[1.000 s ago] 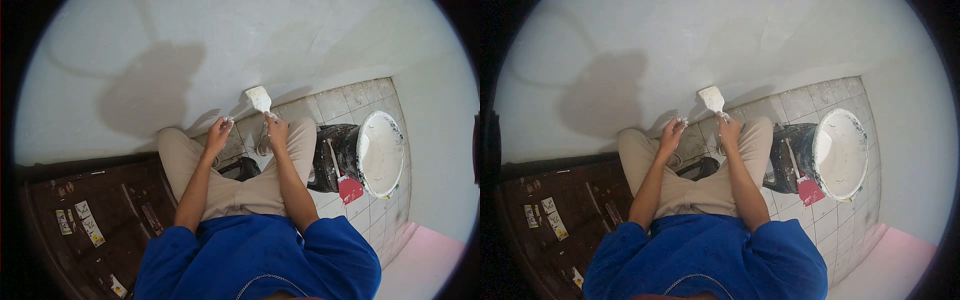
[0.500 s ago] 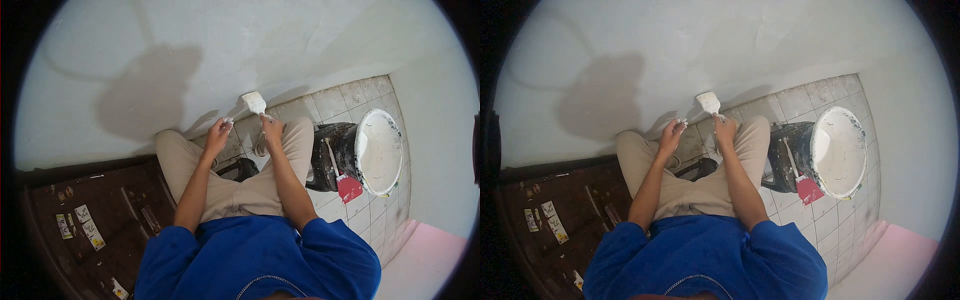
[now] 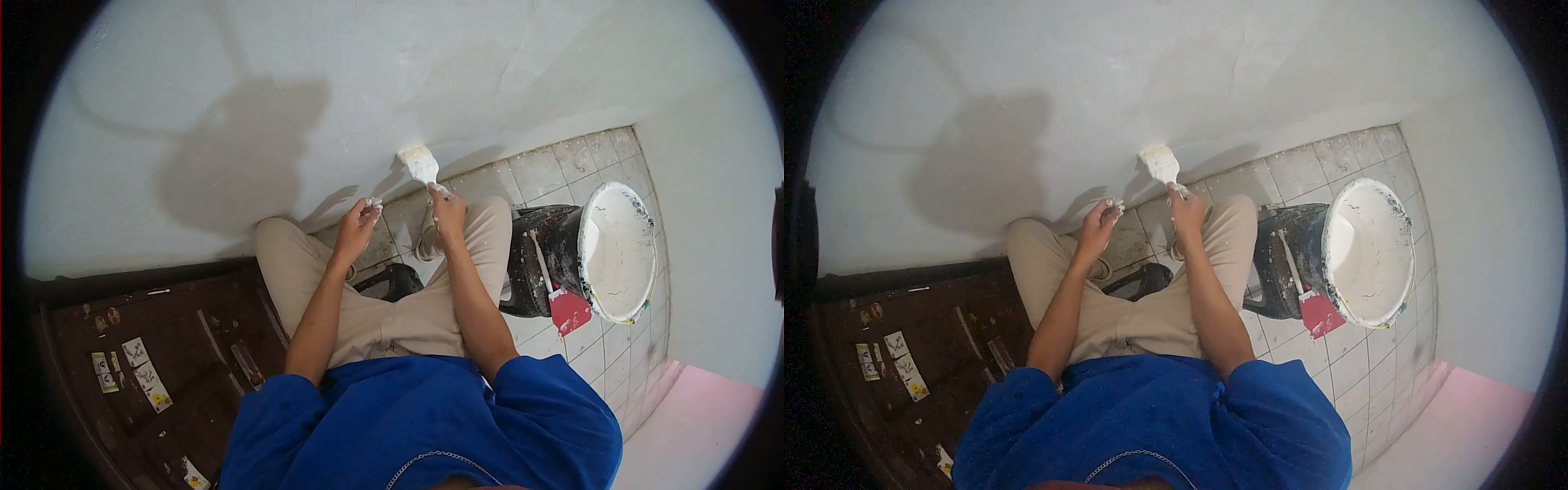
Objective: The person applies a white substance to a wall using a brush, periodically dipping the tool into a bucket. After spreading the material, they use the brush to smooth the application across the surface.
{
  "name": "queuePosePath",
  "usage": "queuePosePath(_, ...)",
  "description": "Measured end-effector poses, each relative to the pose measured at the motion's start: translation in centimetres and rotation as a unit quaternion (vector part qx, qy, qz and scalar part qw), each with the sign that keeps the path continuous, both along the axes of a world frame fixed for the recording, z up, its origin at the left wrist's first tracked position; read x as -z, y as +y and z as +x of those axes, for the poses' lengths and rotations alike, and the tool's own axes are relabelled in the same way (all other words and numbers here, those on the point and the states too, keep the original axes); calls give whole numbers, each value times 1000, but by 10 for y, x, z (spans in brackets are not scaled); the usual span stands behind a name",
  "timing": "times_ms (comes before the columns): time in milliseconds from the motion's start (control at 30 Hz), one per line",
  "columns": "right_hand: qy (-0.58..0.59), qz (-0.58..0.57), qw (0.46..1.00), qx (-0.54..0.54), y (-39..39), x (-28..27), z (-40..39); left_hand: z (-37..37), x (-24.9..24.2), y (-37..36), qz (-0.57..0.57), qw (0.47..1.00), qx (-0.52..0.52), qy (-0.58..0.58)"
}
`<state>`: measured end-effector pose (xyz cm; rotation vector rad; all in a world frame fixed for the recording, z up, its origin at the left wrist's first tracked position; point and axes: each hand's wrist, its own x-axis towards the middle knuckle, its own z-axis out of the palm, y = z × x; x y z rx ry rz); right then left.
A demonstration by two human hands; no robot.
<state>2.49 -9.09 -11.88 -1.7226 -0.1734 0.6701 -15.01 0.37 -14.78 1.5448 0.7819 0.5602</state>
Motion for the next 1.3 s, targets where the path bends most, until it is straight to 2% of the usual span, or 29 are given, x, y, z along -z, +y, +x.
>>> queuePosePath(67, 12, 26, 1000, 3, -7, -5, -3, -1, 1, 1, -20, 1000, 5, 6)
queuePosePath(167, -33, -37, 999, -22, -8, -2, -3, -1, -7, 0, -42, 999, 10, 32)
queuePosePath(267, -70, -51, 996, -21, 7, 5, 4, 1, -1, 1, -26, 999, 16, 28)
queuePosePath(367, 3, -5, 1000, -19, -3, -32, 1, -2, 8, 1, -34, 999, 13, 16)
queuePosePath(467, -14, 45, 999, -12, -12, -34, -3, 0, -3, 2, -26, 998, 21, 45)
queuePosePath(567, -29, -26, 999, -25, -6, -10, 2, 0, 9, 3, -38, 999, 26, 28)
queuePosePath(667, -25, -44, 998, -43, 5, -24, 8, -3, 13, 3, -50, 998, 16, 19)
queuePosePath(767, -20, 10, 999, -39, -5, -50, 5, -4, 10, 3, -45, 999, 14, 20)
queuePosePath(867, -28, 17, 999, -19, -16, -41, -4, -2, 2, 6, -28, 999, 14, 28)
queuePosePath(967, -19, -51, 997, -48, -9, -6, -2, 0, 1, 2, -33, 999, 14, 24)
queuePosePath(1067, -59, -57, 995, -49, 5, -29, 1, -2, -3, 4, -41, 998, 15, 44)
queuePosePath(1167, -13, 33, 999, -21, -5, -55, -2, -4, -4, 3, -60, 997, 11, 53)
queuePosePath(1300, -5, 22, 1000, -17, -9, -54, -9, -4, 14, 7, -2, 1000, 17, 26)
